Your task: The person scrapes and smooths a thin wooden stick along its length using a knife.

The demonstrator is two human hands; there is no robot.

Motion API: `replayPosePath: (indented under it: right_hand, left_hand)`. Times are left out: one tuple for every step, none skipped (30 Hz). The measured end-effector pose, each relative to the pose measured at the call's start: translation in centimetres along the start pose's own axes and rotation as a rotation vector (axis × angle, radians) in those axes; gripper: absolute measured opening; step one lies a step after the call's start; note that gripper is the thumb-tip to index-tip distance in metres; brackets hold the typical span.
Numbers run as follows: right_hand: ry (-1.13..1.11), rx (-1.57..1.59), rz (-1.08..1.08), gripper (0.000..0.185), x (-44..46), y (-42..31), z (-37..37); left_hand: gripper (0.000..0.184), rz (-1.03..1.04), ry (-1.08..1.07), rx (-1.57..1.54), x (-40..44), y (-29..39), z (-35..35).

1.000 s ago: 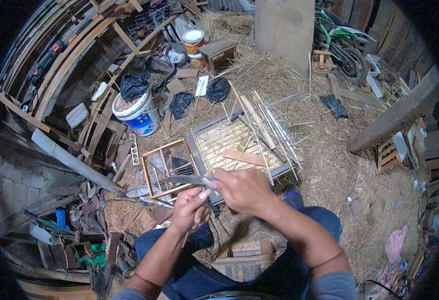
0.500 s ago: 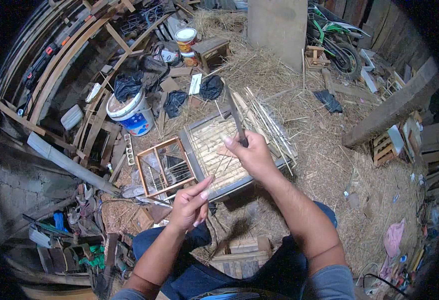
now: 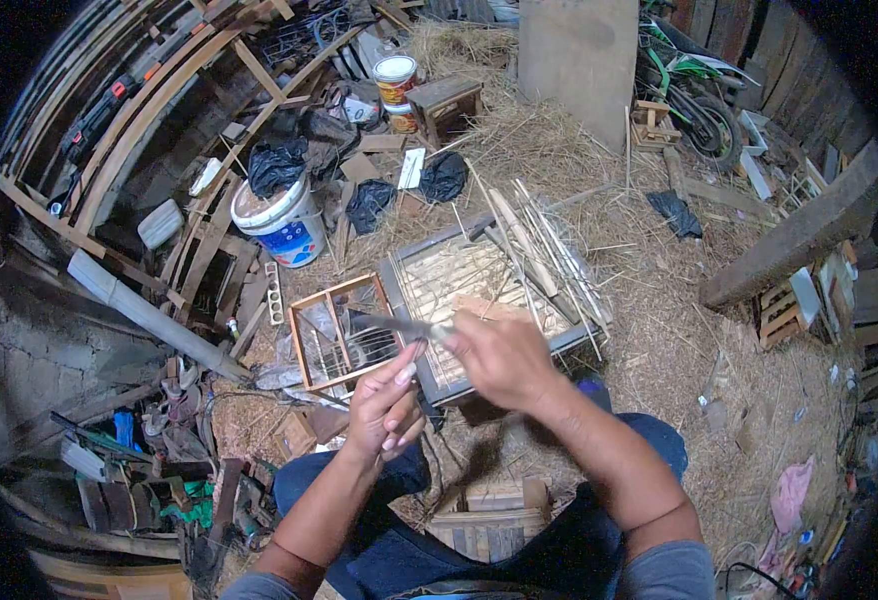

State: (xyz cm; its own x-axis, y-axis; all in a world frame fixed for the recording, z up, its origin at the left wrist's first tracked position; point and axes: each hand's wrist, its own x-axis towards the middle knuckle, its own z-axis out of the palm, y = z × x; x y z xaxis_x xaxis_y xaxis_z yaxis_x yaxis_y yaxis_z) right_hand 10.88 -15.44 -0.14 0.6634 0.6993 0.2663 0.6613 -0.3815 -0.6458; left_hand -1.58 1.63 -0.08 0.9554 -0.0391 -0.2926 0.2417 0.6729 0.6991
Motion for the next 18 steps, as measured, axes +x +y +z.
replayPosePath:
  right_hand:
    - [0.036,-0.03,-0.023,0.032,0.2,0.6,0.1]
    - [0.075,-0.059,-0.046,0.033,0.3,0.9,0.1]
    - [0.012,-0.053,-0.025,0.041,-0.3,0.0,0.4]
    - [0.014,-0.052,-0.026,0.041,-0.2,0.4,0.4]
    - [0.074,-0.064,-0.077,0.041,-0.2,1.1,0.6]
    - [0.13,-0.075,-0.125,0.041,0.0,1.2,0.5]
    - [0.086,-0.02,0.051,0.039,0.6,0.9,-0.7]
    - [0.084,-0.024,0.048,0.039,0.7,1.0,-0.4]
    - [0.209,-0.041,-0.096,0.038,0.8,1.3,0.2]
    - [0.106,-0.055,-0.068,0.037,0.2,0.1,-0.2]
    - [0.002,-0.07,-0.04,0.036,-0.4,-1.1,-0.6]
    - [0.003,-0.066,-0.036,0.036,-0.2,-0.8,-0.6]
    - [0.025,-0.057,-0.045,0.035,0.0,-0.5,-0.6]
    - [0.044,-0.05,-0.055,0.034,0.1,-0.1,-0.6]
    - [0.122,-0.071,-0.124,0.035,0.6,0.5,-0.3]
    - [0.123,-0.074,-0.127,0.035,0.4,0.6,-0.2]
    - [0.122,-0.043,-0.11,0.037,0.2,0.4,-0.1]
    - [0.122,-0.011,-0.091,0.039,0.1,0.2,-0.1]
  left_hand:
    - [0.043,0.0,-0.003,-0.001,0.0,0.0,0.0]
    - [0.044,-0.008,-0.032,-0.009,0.0,0.0,0.0]
    - [0.045,-0.016,-0.061,-0.016,0.0,0.1,0.0]
    - [0.045,-0.016,-0.062,-0.014,0.1,0.2,0.1]
    - [0.045,-0.001,-0.078,-0.022,-0.1,0.3,0.3]
    - [0.045,0.012,-0.092,-0.034,-0.3,0.3,0.3]
    - [0.045,0.012,-0.09,-0.038,-0.5,0.2,0.3]
    - [0.045,0.001,-0.102,-0.021,-0.6,0.1,0.4]
    - [0.045,-0.009,-0.114,-0.002,-0.6,0.1,0.4]
    - [0.045,-0.019,-0.125,0.018,-0.6,0.1,0.4]
    - [0.045,-0.019,-0.125,0.018,-0.4,0.1,0.4]
    - [0.043,-0.022,-0.106,0.025,-0.2,0.1,0.2]
    - [0.042,-0.028,-0.084,0.03,-0.1,0.1,0.0]
    - [0.041,-0.032,-0.062,0.033,-0.1,0.1,0.0]
    - [0.04,-0.015,-0.043,0.01,0.1,0.2,0.2]
    - [0.04,-0.012,-0.046,0.01,0.2,0.1,0.2]
    - [0.04,-0.012,-0.062,-0.001,0.2,0.0,-0.1]
    - [0.04,-0.014,-0.076,-0.012,0.2,0.1,-0.1]
